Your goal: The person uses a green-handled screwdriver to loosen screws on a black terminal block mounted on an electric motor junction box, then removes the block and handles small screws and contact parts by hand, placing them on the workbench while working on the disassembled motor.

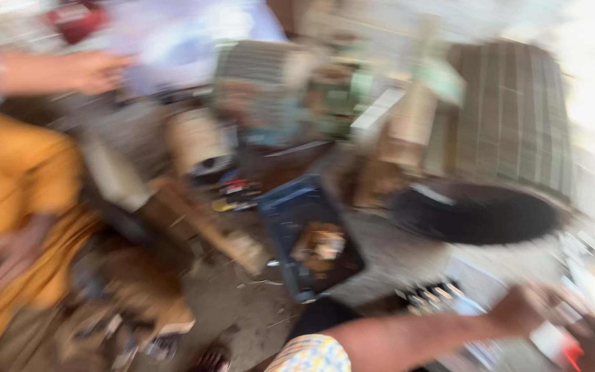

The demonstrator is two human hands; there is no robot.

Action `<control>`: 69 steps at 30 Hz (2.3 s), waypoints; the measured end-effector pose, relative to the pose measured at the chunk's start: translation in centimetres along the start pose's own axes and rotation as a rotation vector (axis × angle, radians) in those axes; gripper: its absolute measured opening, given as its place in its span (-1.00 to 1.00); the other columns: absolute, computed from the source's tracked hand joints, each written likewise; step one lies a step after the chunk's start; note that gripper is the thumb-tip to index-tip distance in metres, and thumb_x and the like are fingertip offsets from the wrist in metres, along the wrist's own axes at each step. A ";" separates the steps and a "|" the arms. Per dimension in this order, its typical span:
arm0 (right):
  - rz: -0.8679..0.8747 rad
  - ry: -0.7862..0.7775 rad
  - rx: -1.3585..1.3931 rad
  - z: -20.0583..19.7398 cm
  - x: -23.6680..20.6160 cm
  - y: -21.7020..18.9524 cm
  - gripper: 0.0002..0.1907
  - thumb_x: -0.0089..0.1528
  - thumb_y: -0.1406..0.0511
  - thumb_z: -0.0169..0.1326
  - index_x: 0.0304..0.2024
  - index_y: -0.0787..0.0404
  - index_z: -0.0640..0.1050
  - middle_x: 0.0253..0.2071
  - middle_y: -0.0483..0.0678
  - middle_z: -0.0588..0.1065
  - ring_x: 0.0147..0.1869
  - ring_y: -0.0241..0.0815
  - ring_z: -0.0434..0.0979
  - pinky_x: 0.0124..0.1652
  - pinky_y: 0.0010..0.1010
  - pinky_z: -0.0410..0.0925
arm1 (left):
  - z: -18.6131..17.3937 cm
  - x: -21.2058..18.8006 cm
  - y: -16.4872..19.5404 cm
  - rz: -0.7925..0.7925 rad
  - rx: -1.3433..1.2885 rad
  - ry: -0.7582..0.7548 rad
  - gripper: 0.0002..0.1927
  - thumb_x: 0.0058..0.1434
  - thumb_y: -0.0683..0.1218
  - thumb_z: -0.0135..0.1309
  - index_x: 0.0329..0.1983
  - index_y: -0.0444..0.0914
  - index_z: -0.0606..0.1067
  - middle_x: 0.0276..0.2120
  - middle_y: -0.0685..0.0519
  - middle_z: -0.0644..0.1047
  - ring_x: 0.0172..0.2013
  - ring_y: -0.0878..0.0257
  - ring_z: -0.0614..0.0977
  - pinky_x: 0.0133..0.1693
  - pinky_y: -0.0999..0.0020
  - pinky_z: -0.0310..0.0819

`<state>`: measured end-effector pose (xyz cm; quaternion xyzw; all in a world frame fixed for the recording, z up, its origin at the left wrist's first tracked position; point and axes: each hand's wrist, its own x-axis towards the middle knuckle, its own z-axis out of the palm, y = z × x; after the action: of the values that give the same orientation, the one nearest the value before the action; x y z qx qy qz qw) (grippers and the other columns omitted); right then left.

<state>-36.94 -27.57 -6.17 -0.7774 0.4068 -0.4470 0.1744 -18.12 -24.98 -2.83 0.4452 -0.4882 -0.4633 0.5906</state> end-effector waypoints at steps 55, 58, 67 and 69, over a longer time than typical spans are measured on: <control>0.638 -0.133 1.203 -1.8 4.0 -8.9 -0.69 0.30 0.32 0.12 0.03 0.39 0.56 -0.16 -0.05 0.61 -0.12 -0.26 0.58 -0.06 -0.38 0.46 | -0.6 -2.0 7.9 0.106 0.008 0.148 -0.90 0.27 -0.23 0.25 -0.16 -0.30 0.67 -0.35 0.03 0.60 -0.40 0.34 0.51 -0.31 0.44 0.44; 0.634 -0.091 1.174 -1.8 4.1 -8.4 -0.73 0.29 0.36 0.16 0.00 0.42 0.59 -0.22 -0.02 0.61 -0.17 -0.23 0.57 -0.11 -0.37 0.46 | -0.7 -1.5 6.5 0.019 -0.219 0.074 -0.89 0.26 -0.24 0.24 -0.16 -0.33 0.66 -0.32 0.11 0.62 -0.32 0.43 0.56 -0.23 0.51 0.49; 0.345 -0.019 0.659 -2.5 3.1 -7.8 -0.80 0.24 0.47 0.18 -0.08 0.37 0.64 -0.32 -0.07 0.60 -0.23 -0.33 0.57 -0.20 -0.50 0.45 | -1.1 -1.1 4.4 -0.289 -0.541 -0.071 -0.91 0.31 -0.20 0.21 -0.16 -0.32 0.61 -0.37 0.14 0.57 -0.45 0.49 0.40 -0.41 0.59 0.25; 0.317 -0.021 0.632 -2.6 3.3 -8.6 -0.81 0.23 0.49 0.18 -0.09 0.36 0.64 -0.31 -0.09 0.60 -0.21 -0.35 0.57 -0.18 -0.51 0.45 | -1.3 -1.0 4.4 -0.304 -0.642 -0.127 -0.91 0.34 -0.18 0.18 -0.17 -0.32 0.60 -0.36 0.13 0.56 -0.46 0.49 0.38 -0.43 0.58 0.21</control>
<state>-34.14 -24.72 2.56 -0.6168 0.3620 -0.5100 0.4779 -16.45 -23.14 1.16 0.2747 -0.2817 -0.7023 0.5932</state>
